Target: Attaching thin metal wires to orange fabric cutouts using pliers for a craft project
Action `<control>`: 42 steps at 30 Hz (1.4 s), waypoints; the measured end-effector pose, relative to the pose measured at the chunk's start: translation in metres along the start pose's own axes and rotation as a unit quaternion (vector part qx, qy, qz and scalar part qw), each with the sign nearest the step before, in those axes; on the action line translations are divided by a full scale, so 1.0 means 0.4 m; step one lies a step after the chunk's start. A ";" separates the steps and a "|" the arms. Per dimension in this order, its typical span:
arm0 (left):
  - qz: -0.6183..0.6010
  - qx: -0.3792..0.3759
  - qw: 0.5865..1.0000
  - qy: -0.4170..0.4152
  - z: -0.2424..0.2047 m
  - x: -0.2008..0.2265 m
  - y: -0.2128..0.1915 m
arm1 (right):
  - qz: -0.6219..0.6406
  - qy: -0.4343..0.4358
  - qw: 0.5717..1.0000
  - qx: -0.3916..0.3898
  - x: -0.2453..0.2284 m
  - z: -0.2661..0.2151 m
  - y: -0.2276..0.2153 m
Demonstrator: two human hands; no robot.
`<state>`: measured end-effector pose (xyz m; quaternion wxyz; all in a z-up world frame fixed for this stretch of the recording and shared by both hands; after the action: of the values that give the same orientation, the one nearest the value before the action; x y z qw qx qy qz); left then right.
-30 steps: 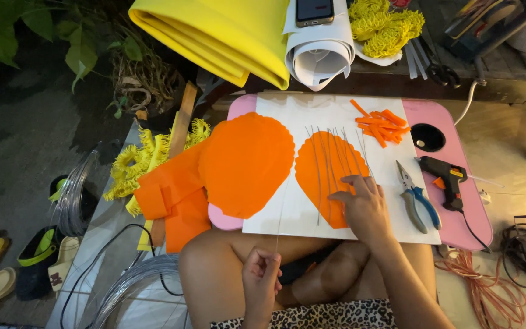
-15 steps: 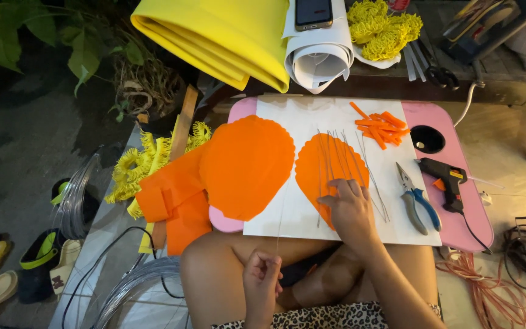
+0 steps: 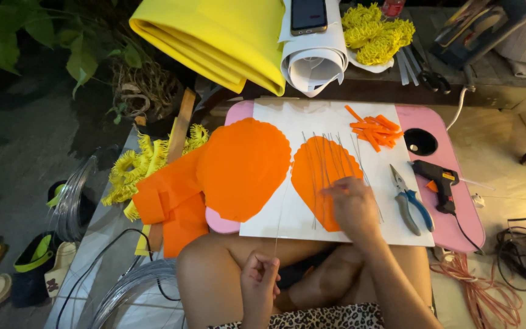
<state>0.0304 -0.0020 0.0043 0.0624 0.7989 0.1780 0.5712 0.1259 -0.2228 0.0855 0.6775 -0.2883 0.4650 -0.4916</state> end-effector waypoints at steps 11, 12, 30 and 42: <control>0.023 0.007 1.000 -0.011 -0.019 -0.004 0.014 | -0.125 0.150 0.979 -0.060 0.250 0.104 0.030; 0.018 0.005 1.000 -0.019 -0.020 -0.008 0.017 | -0.130 0.153 0.978 -0.058 0.255 0.107 0.038; -0.023 -0.049 0.994 0.095 -0.026 0.079 0.125 | -0.057 0.207 0.975 -0.059 0.216 0.105 -0.064; 0.009 -0.023 0.997 0.068 -0.012 0.009 0.153 | 0.604 0.265 0.751 -0.026 -0.015 -0.142 -0.043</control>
<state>0.0400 -0.0580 0.0278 0.0630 0.7580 0.1612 0.6289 0.0668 -0.2193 0.0793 0.6753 0.1768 0.7156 -0.0238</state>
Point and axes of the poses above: each hand's wrist, its own z-axis towards the middle knuckle, its own y-axis out of the palm, x = y × z, the point moved 4 cm from there along z, towards the middle knuckle, and after that the axes turned 1 degree about -z, right-handed, at the moved point
